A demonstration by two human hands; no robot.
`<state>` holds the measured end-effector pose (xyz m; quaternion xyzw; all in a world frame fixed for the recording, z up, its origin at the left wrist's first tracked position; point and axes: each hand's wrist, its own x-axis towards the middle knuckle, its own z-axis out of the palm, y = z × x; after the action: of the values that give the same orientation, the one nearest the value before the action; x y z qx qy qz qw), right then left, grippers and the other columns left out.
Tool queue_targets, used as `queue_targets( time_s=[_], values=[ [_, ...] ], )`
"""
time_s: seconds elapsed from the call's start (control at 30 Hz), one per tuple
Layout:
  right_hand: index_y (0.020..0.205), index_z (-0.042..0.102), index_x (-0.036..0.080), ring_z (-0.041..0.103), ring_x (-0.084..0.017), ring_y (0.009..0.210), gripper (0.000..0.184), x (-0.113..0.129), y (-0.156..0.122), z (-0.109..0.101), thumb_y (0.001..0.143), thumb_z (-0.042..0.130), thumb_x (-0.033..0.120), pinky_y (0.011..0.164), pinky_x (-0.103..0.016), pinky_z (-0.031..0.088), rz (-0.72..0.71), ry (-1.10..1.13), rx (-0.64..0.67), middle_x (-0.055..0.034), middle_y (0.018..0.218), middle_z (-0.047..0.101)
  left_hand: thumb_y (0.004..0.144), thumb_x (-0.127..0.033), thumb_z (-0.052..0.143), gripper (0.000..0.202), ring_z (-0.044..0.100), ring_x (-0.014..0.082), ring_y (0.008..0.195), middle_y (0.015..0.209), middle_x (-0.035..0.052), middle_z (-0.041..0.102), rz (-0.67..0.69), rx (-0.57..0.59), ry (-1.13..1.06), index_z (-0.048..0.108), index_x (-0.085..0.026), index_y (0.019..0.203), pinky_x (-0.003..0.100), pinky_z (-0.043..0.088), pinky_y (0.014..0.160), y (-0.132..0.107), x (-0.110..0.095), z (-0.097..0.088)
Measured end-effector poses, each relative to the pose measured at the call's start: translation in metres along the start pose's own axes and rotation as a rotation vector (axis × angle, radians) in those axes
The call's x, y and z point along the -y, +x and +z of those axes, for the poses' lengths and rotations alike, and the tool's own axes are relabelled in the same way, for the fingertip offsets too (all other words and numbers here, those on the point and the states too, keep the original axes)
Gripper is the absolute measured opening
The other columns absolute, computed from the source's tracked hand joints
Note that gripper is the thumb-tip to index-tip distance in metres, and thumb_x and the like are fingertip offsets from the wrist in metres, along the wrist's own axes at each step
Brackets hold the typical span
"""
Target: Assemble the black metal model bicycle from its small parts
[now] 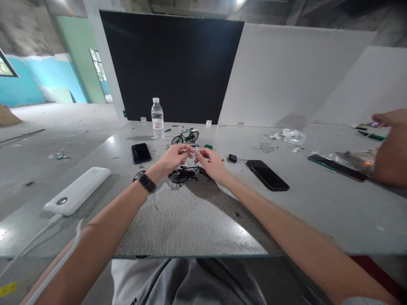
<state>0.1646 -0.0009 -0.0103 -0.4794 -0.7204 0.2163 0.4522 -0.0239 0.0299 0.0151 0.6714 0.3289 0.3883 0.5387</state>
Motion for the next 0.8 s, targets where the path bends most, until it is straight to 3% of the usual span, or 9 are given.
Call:
queue_targets(
  time_s=[0.07,0.17,0.27,0.4,0.47,0.53,0.63,0.8],
  values=[
    [0.1,0.059,0.02,0.072,-0.023,0.089,0.037,0.001,0.001,0.001,0.098,0.057,0.057,0.081,-0.034,0.051,0.04,0.08,0.022,-0.0085,0.092,0.074,0.099,-0.006,0.05,0.023,0.04,0.0063,0.051,0.075,0.0016,0.06,-0.013,-0.001,0.044,0.07,-0.017,0.095,0.024,0.028,0.05,0.0,0.0,0.001],
    [0.097,0.059,0.02,0.073,-0.022,0.087,0.032,0.007,0.001,-0.001,0.098,0.059,0.052,0.08,-0.034,0.051,0.057,0.005,0.049,-0.0094,0.095,0.075,0.098,-0.007,0.052,0.02,0.041,0.0062,0.05,0.074,0.0009,0.059,-0.021,-0.02,0.044,0.07,-0.018,0.098,0.024,0.025,0.048,0.001,0.003,0.001],
    [0.094,0.059,0.02,0.073,-0.022,0.084,0.029,0.015,0.0,-0.006,0.1,0.056,0.049,0.078,-0.033,0.05,0.049,-0.106,0.075,-0.0084,0.091,0.077,0.099,-0.005,0.053,0.019,0.041,0.0045,0.052,0.081,0.0021,0.062,0.015,-0.079,-0.055,0.069,-0.016,0.098,0.022,0.029,0.05,0.005,0.006,0.002],
    [0.092,0.06,0.02,0.071,-0.02,0.075,0.027,0.023,-0.001,-0.011,0.099,0.058,0.047,0.068,-0.03,0.047,0.085,-0.042,0.164,-0.0079,0.085,0.078,0.102,-0.007,0.051,0.019,0.041,0.0033,0.052,0.082,0.0022,0.064,0.078,-0.22,-0.148,0.067,-0.015,0.096,0.021,0.036,0.054,0.008,0.006,0.006],
    [0.094,0.06,0.021,0.062,-0.015,0.059,0.031,0.026,-0.002,-0.01,0.098,0.059,0.052,0.056,-0.028,0.041,0.148,0.062,0.206,-0.0083,0.085,0.079,0.101,-0.007,0.052,0.018,0.042,0.0036,0.053,0.083,0.0018,0.065,0.129,-0.274,-0.148,0.067,-0.015,0.095,0.02,0.039,0.057,0.008,0.005,0.009],
    [0.096,0.059,0.023,0.042,-0.009,0.044,0.034,0.029,-0.004,-0.009,0.095,0.061,0.057,0.045,-0.026,0.029,0.242,0.191,0.255,-0.0078,0.087,0.079,0.101,-0.008,0.052,0.018,0.044,0.0043,0.054,0.082,0.0015,0.065,0.183,-0.298,-0.115,0.067,-0.015,0.094,0.02,0.041,0.058,0.007,0.003,0.011],
    [0.092,0.055,0.025,0.02,-0.006,0.04,0.034,0.031,-0.006,-0.006,0.087,0.071,0.054,0.041,-0.026,0.015,0.36,0.358,0.275,-0.0064,0.087,0.078,0.101,-0.009,0.052,0.018,0.045,0.0054,0.055,0.081,0.0012,0.065,0.228,-0.299,-0.05,0.068,-0.016,0.094,0.021,0.041,0.058,0.006,0.001,0.013],
    [0.092,0.053,0.025,0.019,-0.006,0.042,0.034,0.027,-0.004,-0.008,0.08,0.078,0.045,0.042,-0.026,0.013,0.44,0.428,0.195,-0.0029,0.079,0.073,0.101,-0.009,0.053,0.019,0.048,0.0063,0.057,0.08,0.0019,0.066,0.262,-0.277,-0.011,0.07,-0.015,0.095,0.02,0.04,0.057,0.005,0.002,0.013]
  ],
)
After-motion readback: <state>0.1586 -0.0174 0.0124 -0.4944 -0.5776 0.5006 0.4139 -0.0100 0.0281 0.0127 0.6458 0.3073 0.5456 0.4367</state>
